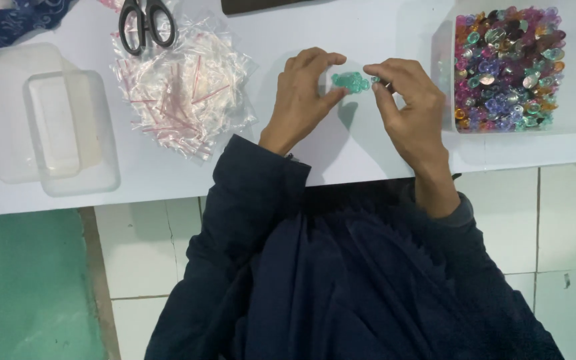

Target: Picking up small colorful beads from a container and placing them into a small plastic bag

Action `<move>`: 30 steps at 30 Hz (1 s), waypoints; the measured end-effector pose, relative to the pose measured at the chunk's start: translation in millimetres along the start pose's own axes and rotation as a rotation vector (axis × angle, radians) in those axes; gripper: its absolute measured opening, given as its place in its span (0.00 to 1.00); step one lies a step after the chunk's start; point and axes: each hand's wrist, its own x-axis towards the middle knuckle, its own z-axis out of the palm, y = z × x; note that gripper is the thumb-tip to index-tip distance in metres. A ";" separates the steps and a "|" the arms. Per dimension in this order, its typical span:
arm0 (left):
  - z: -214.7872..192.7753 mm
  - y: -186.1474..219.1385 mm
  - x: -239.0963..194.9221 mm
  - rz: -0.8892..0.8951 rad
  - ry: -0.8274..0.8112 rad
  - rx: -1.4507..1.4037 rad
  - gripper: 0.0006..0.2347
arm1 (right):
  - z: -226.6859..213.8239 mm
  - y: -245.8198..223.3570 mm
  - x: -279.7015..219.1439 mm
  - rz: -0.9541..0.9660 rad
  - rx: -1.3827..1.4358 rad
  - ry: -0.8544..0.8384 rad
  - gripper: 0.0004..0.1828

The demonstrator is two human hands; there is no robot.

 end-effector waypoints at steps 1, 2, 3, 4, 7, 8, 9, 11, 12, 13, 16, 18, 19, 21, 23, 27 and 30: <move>6.0 -2.4 -1.2 -0.002 0.001 -0.002 0.18 | 6.6 9.2 -1.2 0.000 -0.001 -0.003 0.14; 12.3 -4.6 -2.1 0.015 0.003 0.020 0.20 | 13.0 18.5 -2.5 0.015 0.003 0.000 0.15; 18.6 -6.5 -1.8 0.034 0.005 0.042 0.22 | 18.8 28.4 -3.0 0.030 0.006 0.005 0.17; 23.9 -7.7 -1.3 0.034 0.006 0.040 0.22 | 22.3 32.9 -2.8 0.029 0.004 0.004 0.17; 36.5 -8.9 -0.2 0.125 0.090 0.143 0.23 | 30.4 41.9 -3.4 0.058 0.030 0.013 0.18; 38.6 -7.8 0.5 0.128 0.098 0.153 0.22 | 31.4 42.0 -3.4 0.072 0.040 0.018 0.19; 41.1 -6.5 0.7 0.131 0.103 0.163 0.21 | 32.3 42.0 -4.2 0.089 0.049 0.023 0.19; 41.2 -4.5 0.6 0.144 0.117 0.152 0.19 | 33.6 42.9 -4.2 0.098 0.057 0.021 0.19; 41.6 -3.1 0.5 0.159 0.131 0.141 0.18 | 33.9 43.4 -4.6 0.106 0.065 0.021 0.19; 42.2 -3.3 0.6 0.160 0.131 0.142 0.18 | 34.1 44.8 -4.9 0.105 0.065 0.022 0.19; 42.9 -3.6 -0.4 0.149 0.123 0.143 0.16 | 34.5 46.3 -6.4 0.114 0.020 -0.004 0.19; 42.9 -3.4 -0.9 0.155 0.121 0.149 0.15 | 33.5 45.4 -7.0 0.075 -0.001 -0.010 0.18; 42.9 -3.4 -0.9 0.157 0.121 0.149 0.15 | 33.7 46.1 -7.6 0.075 -0.002 -0.008 0.18; 42.9 -3.1 -0.9 0.144 0.117 0.134 0.14 | 33.7 47.5 -8.9 0.070 -0.008 -0.006 0.18; 43.5 -5.0 -0.7 0.160 0.126 0.138 0.15 | 33.3 48.1 -9.4 0.073 -0.012 -0.007 0.18; 41.8 -3.9 -1.5 0.145 0.104 0.162 0.15 | 32.1 48.7 -10.0 0.074 -0.013 -0.013 0.18; 41.2 -3.2 -2.2 0.165 0.126 0.140 0.16 | 30.5 48.2 -9.9 0.066 -0.020 -0.013 0.19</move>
